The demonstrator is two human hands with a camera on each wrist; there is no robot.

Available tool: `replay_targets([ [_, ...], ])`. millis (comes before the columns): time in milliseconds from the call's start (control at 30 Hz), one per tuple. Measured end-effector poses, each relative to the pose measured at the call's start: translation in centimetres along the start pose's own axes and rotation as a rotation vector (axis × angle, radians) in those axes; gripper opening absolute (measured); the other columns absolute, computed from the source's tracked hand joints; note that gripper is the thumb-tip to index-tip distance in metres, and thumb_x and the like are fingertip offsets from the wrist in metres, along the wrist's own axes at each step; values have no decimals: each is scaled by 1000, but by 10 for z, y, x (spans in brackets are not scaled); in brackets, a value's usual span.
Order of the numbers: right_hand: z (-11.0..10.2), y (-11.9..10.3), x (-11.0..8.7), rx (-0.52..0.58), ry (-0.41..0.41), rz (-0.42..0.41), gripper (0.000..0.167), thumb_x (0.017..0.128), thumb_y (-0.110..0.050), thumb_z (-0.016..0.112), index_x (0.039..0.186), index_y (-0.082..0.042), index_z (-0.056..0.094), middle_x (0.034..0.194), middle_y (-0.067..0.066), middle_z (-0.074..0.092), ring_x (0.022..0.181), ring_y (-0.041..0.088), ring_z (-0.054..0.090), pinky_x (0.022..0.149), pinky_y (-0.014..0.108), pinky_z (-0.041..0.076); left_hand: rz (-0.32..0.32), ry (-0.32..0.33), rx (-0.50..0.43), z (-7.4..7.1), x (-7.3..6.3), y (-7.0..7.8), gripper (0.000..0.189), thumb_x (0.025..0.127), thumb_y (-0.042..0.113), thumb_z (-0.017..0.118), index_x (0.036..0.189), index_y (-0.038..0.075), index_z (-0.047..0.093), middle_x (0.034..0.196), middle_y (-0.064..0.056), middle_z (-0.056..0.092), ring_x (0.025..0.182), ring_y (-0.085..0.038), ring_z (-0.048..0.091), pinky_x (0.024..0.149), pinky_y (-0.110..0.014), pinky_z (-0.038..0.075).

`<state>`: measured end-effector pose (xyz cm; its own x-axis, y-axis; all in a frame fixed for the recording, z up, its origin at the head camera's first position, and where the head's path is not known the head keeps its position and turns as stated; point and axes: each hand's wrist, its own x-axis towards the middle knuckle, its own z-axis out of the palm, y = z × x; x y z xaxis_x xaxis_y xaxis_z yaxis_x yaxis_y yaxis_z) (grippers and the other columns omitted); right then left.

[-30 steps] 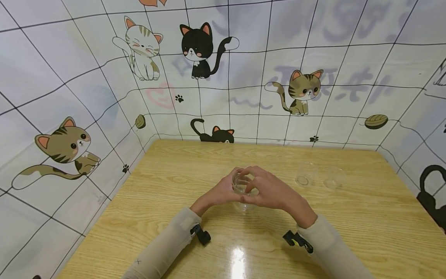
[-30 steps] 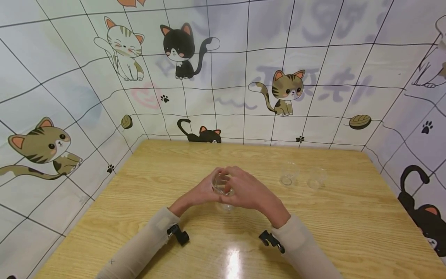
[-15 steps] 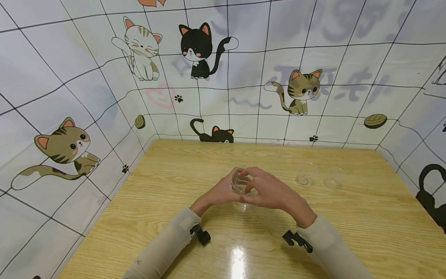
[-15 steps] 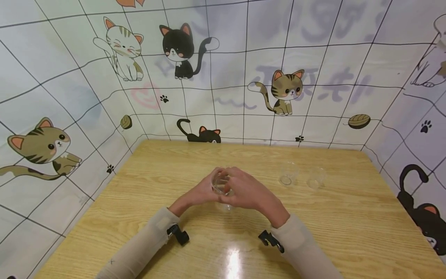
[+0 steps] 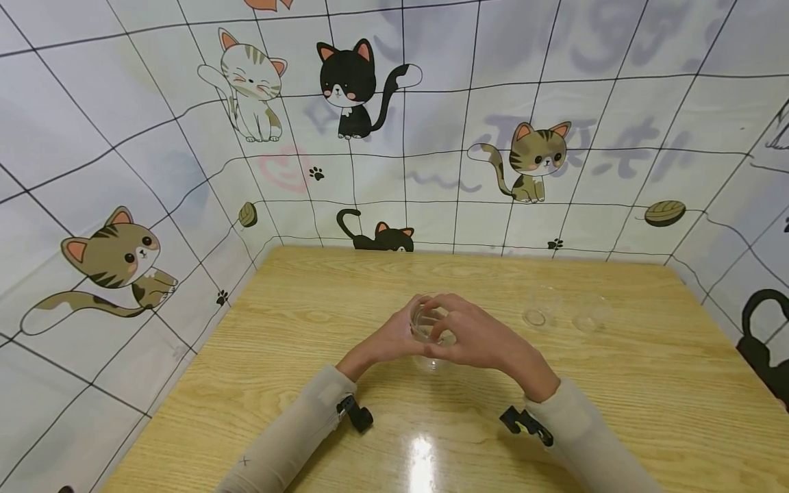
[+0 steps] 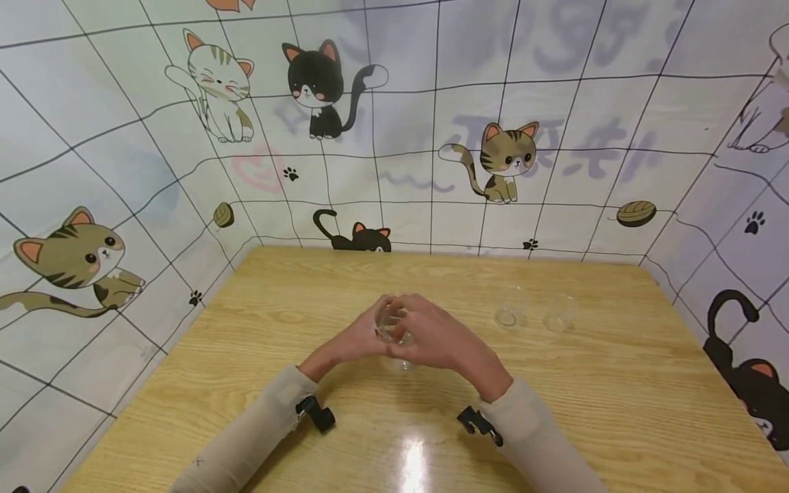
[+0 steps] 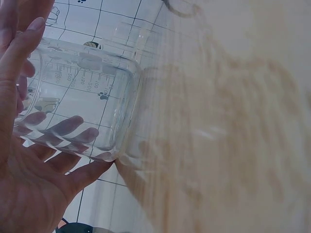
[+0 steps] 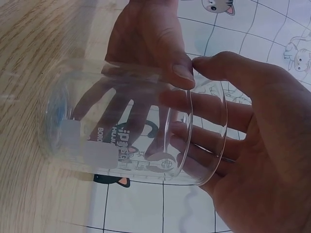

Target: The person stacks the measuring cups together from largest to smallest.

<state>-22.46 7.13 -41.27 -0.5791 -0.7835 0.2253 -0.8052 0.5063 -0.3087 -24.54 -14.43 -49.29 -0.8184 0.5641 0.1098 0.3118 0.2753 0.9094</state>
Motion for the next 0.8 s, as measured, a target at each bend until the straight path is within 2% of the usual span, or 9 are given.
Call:
replay_targets([
  [133,-2,1,-1,38,34,-20,18,92,-34,78,95,-16,80,142,11,62,135,31,56,106,52,51,-10,13,15,1,0,0,80,88,22,83,151,29,34,151,-1,52,140,-20,53,106,-34,52],
  [300,-6,4,-1,94,152,-115,16,90,-27,81,99,-14,78,133,11,66,122,28,65,96,46,57,-20,18,-32,3,-1,1,88,84,28,88,152,30,33,151,-3,53,138,-23,54,101,-36,55],
  [400,-10,8,-2,72,220,-143,15,90,-24,81,102,-16,77,129,11,68,117,26,67,93,45,58,-29,16,-60,3,-1,1,90,82,32,89,152,31,33,150,-7,54,136,-22,56,101,-38,56],
  [533,-19,14,-6,48,254,-104,23,90,-26,82,108,-14,77,129,11,68,119,28,66,96,47,58,-47,12,-77,4,-1,1,90,82,32,89,151,32,32,150,-5,54,136,-19,57,104,-37,54],
  [667,-28,21,-11,43,265,-52,29,90,-26,81,113,-10,75,131,10,67,123,30,65,98,49,57,-52,9,-90,4,0,2,92,81,30,90,153,30,32,150,-4,54,137,-23,57,103,-36,55],
  [800,-36,30,-17,41,293,-16,30,90,-24,82,115,-10,74,131,9,67,123,30,65,98,50,56,-50,7,-94,4,1,2,91,81,30,91,152,28,34,149,-9,54,136,-25,58,100,-35,57],
])
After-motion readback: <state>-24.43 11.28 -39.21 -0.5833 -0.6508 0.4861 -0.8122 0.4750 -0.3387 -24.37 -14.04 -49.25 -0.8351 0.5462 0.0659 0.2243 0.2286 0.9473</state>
